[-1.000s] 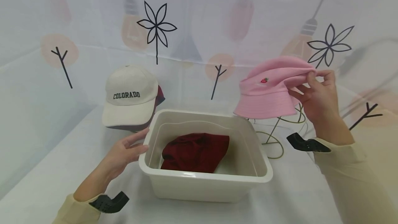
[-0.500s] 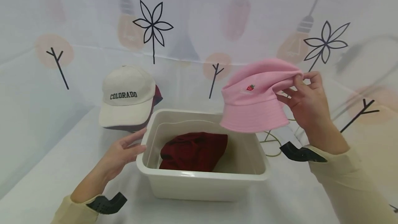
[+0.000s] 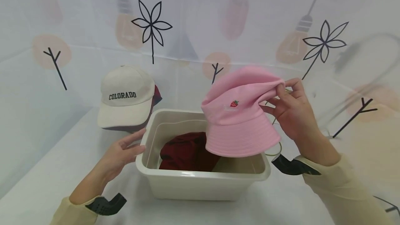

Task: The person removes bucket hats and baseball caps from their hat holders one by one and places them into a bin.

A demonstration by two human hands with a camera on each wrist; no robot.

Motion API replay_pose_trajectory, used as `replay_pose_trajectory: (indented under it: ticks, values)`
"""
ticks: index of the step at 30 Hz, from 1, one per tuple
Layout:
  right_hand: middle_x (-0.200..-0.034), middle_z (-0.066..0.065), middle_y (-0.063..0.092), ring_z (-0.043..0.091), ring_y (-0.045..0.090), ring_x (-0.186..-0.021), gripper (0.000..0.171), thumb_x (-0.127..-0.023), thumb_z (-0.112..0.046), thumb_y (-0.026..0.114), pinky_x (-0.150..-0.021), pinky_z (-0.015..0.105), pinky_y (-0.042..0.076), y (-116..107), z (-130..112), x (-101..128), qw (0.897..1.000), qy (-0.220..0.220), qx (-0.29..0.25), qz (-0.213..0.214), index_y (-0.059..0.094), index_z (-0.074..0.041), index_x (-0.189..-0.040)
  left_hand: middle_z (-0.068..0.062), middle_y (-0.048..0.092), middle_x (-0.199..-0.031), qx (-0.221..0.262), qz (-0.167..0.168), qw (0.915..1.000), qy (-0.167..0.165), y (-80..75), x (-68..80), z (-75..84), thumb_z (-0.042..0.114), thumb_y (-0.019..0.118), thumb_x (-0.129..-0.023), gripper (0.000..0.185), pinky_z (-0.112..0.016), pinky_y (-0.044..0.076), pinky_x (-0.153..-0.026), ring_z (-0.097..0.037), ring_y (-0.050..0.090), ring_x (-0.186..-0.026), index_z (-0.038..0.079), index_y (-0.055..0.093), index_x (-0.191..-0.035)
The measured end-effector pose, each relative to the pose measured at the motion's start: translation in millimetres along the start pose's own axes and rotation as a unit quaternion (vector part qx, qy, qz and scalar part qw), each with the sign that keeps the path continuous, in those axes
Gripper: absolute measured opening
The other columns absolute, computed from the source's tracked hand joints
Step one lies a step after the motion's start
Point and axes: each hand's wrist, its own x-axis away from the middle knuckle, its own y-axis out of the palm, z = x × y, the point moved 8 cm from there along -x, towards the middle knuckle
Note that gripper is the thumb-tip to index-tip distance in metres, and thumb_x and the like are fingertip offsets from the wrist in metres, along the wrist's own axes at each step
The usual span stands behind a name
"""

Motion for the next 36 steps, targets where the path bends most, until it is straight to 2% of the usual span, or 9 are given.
replay_pose_trajectory:
  ticks: [5,10,16,21,25,32,36]
  values:
    - [-0.095,0.009,0.058,0.025,0.064,-0.084,0.004,-0.099,-0.006,0.038,-0.076,0.039,0.054,7.9,7.1,0.0,1.0,0.006,0.019,-0.011,0.041,-0.009,-0.097,-0.015,0.027,-0.149,0.002,0.002,1.0,0.001,-0.6,-0.3,-0.6,0.024,0.063,-0.089,0.067,-0.053,0.039,-0.095,-0.04,0.029,-0.132,0.011,0.03,-0.146]
    - [-0.094,0.009,0.06,0.023,0.065,-0.086,0.003,-0.098,-0.006,0.042,-0.075,0.042,0.054,17.2,13.4,0.5,0.999,0.013,0.032,-0.018,0.041,-0.008,-0.097,-0.016,0.026,-0.149,0.002,0.0,1.0,0.001,0.0,-0.3,-1.3,0.024,0.063,-0.089,0.067,-0.053,0.039,-0.095,-0.04,0.029,-0.132,0.011,0.03,-0.146]
    - [-0.099,0.007,0.059,0.019,0.065,-0.088,0.005,-0.098,-0.007,0.044,-0.075,0.044,0.054,31.9,28.3,2.6,0.994,0.048,0.095,-0.036,0.042,-0.011,-0.095,-0.015,0.026,-0.149,0.007,0.0,1.0,-0.003,0.1,-0.2,-1.0,0.024,0.063,-0.089,0.067,-0.051,0.04,-0.095,-0.04,0.03,-0.131,0.011,0.03,-0.146]
    - [-0.098,0.007,0.058,0.018,0.065,-0.086,0.005,-0.097,-0.01,0.046,-0.076,0.047,0.053,40.6,45.5,-0.2,0.989,0.08,0.11,-0.061,0.041,-0.012,-0.096,-0.016,0.026,-0.149,0.01,-0.001,0.9999,-0.001,0.1,0.4,-0.7,0.023,0.063,-0.09,0.067,-0.051,0.041,-0.095,-0.04,0.03,-0.131,0.01,0.03,-0.146]
    - [-0.098,0.007,0.057,0.017,0.065,-0.085,0.006,-0.097,-0.01,0.046,-0.076,0.048,0.052,40.6,57.3,-6.1,0.985,0.102,0.12,-0.064,0.04,-0.012,-0.095,-0.017,0.026,-0.149,0.006,0.0,1.0,0.006,0.3,0.4,-0.2,0.023,0.063,-0.09,0.067,-0.052,0.04,-0.095,-0.041,0.029,-0.131,0.009,0.03,-0.146]
    - [-0.085,0.003,0.062,0.017,0.063,-0.081,0.009,-0.099,-0.009,0.042,-0.078,0.046,0.052,33.1,83.8,-17.5,0.971,0.182,0.144,-0.048,0.039,-0.013,-0.091,-0.017,0.026,-0.149,0.006,-0.003,1.0,0.007,0.5,0.1,-0.3,0.023,0.063,-0.09,0.067,-0.053,0.04,-0.095,-0.041,0.029,-0.132,0.01,0.03,-0.146]
    - [-0.091,0.004,0.057,0.02,0.062,-0.084,0.01,-0.099,-0.009,0.041,-0.079,0.05,0.051,31.0,101.7,-21.8,0.959,0.229,0.159,-0.049,0.038,-0.014,-0.091,-0.018,0.026,-0.148,0.004,-0.002,1.0,0.006,0.6,0.0,-0.6,0.023,0.063,-0.09,0.067,-0.052,0.04,-0.095,-0.041,0.03,-0.131,0.01,0.03,-0.146]
